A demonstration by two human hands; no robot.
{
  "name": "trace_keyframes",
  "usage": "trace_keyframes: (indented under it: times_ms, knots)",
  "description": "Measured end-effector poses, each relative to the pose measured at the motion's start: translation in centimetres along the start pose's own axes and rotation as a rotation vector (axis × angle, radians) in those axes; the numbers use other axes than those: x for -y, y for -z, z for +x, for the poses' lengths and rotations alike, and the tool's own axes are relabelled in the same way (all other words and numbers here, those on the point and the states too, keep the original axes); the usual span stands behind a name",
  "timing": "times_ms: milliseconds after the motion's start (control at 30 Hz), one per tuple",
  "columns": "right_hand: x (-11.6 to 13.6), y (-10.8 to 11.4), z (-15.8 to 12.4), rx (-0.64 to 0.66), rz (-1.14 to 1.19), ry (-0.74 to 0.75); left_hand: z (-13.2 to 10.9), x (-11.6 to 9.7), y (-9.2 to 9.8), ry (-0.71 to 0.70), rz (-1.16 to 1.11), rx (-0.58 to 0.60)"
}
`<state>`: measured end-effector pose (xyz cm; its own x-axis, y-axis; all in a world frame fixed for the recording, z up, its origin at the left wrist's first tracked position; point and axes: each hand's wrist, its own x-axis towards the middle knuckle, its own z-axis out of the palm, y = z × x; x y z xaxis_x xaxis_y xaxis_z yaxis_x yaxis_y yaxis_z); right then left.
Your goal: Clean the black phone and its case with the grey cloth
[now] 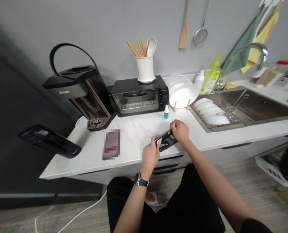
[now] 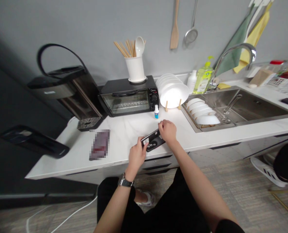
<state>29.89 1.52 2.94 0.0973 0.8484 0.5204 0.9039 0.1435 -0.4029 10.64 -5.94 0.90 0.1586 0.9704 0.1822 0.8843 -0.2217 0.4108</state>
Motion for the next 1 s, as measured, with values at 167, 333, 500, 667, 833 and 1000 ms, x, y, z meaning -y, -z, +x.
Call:
trace_keyframes:
  times_ms: [167,333,500,667,833,1000]
  knots:
    - [1.7,-0.6,-1.5,-0.168,0.081,-0.067,-0.1,-0.1,0.0,-0.004,0.002,-0.010]
    - [5.9,-0.2,-5.1,-0.160,0.217,0.192,0.0,0.3,-0.1,-0.035,0.007,-0.004]
    - [8.2,-0.4,-7.2,0.077,0.295,0.537,0.3,0.8,-0.6,0.002,0.120,0.136]
    - [4.6,-0.5,-4.7,0.034,0.117,0.527,0.2,0.6,-0.4,-0.018,0.035,0.028]
    - [0.5,-0.4,-1.0,-0.057,0.069,0.247,0.0,0.2,0.0,-0.004,-0.028,-0.011]
    - [0.5,-1.6,-1.1,-0.192,0.238,-0.060,0.0,0.4,-0.3,-0.017,-0.040,-0.038]
